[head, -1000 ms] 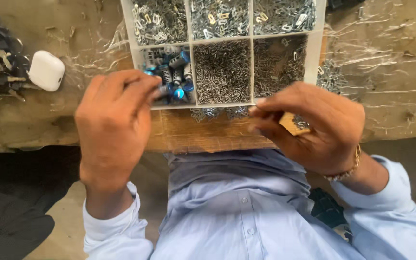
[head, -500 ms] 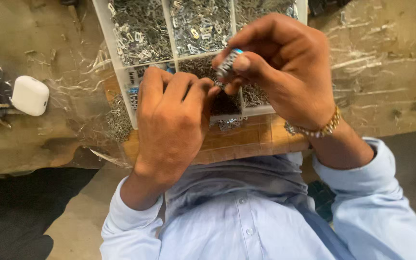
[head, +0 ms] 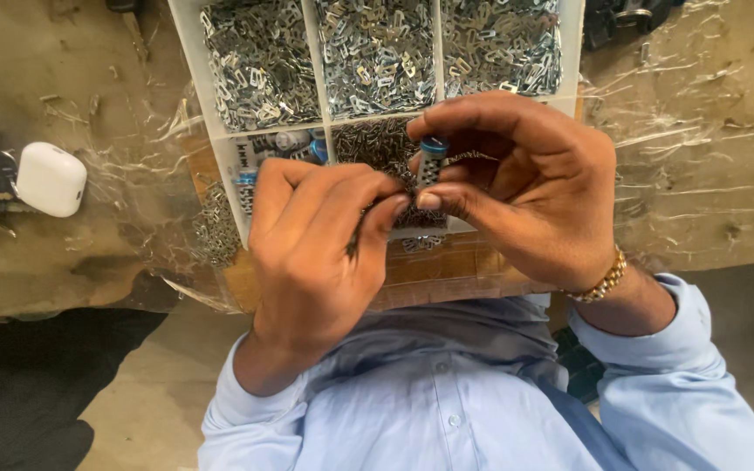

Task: The person assembles small cylindrical key cores by inserting metal pins into them one at a time. They pick up a cylinder, insert pins from a nearby tray, and place the finished unit into a pile of similar items on the table.

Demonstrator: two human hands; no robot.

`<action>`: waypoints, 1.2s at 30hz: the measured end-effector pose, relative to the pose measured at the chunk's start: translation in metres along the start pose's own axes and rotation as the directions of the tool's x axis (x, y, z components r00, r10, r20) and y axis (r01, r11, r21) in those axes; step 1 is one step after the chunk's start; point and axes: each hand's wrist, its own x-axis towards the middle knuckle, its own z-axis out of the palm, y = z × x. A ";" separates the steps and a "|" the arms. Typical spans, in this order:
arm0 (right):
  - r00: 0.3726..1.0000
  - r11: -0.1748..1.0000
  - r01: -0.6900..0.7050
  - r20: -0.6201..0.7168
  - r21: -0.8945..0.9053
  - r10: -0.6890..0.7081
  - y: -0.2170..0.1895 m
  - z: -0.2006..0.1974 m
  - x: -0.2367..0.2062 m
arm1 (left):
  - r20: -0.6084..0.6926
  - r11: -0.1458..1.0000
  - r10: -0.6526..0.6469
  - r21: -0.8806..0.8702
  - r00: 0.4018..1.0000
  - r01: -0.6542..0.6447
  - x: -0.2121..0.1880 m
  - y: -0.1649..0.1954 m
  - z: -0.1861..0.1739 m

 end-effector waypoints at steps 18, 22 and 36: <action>0.959 0.919 0.279 0.032 -0.277 -0.282 0.000 0.003 -0.005 | -0.102 0.986 -0.044 -0.165 0.994 0.027 0.005 0.009 0.010; 0.946 0.881 0.323 0.078 -0.345 -0.316 0.001 0.003 -0.006 | -0.104 0.985 -0.046 -0.173 0.993 0.028 0.003 0.008 0.009; 0.959 0.938 0.279 0.011 -0.206 -0.283 0.005 0.004 -0.007 | -0.096 0.975 -0.047 -0.221 0.994 0.025 -0.001 0.006 0.011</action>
